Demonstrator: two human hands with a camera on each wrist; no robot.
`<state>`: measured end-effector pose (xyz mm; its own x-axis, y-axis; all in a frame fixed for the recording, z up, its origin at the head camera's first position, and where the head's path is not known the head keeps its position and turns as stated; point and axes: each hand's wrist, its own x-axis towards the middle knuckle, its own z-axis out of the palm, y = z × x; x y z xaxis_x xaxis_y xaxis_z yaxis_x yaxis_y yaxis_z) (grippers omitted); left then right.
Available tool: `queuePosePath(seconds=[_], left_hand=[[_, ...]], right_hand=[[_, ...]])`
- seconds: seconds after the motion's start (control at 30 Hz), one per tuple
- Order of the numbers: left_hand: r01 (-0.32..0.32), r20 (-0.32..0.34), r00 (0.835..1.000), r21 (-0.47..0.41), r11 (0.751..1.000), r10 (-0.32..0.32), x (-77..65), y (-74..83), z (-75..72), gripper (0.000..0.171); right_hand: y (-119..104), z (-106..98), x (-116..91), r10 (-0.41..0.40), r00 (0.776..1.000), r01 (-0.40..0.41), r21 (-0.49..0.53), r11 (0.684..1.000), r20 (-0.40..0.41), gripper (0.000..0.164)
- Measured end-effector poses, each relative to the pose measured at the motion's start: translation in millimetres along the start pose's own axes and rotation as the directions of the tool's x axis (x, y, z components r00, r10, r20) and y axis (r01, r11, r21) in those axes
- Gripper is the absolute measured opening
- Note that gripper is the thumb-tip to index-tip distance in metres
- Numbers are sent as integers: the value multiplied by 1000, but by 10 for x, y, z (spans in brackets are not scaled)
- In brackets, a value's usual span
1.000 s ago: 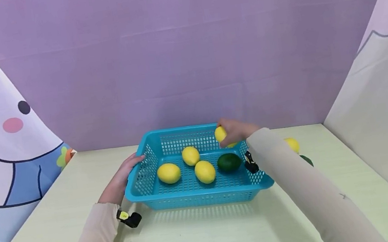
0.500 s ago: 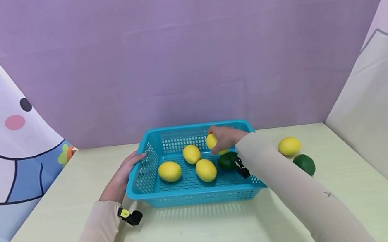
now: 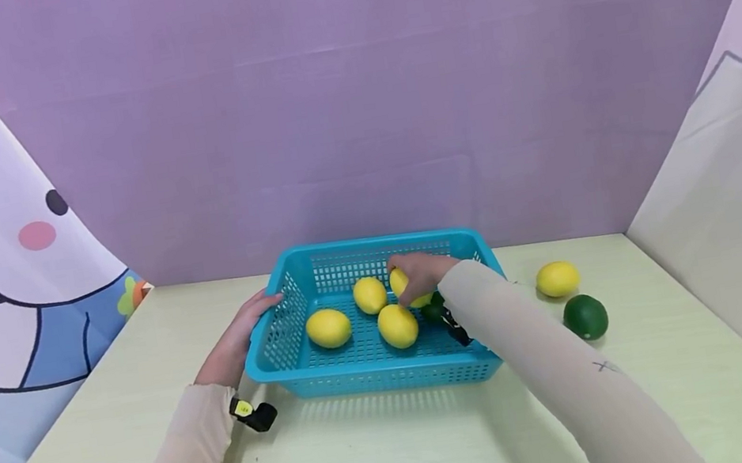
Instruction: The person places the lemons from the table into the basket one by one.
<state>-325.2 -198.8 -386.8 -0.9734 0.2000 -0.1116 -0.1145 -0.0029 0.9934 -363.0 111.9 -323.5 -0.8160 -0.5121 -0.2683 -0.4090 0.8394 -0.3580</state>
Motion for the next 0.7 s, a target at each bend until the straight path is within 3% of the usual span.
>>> queuePosePath(seconds=[0.4,0.7], left_hand=[[-5,-9,1000,1,1000,5,-3,-5,-3,58],[-22,-7,1000,13,1000,22,26,-20,12,59]], right_hand=[[-96,19,80,27,1000,-27,-11,1000,5,67],[-75,52,166,17,1000,-17,36,999,25,63]])
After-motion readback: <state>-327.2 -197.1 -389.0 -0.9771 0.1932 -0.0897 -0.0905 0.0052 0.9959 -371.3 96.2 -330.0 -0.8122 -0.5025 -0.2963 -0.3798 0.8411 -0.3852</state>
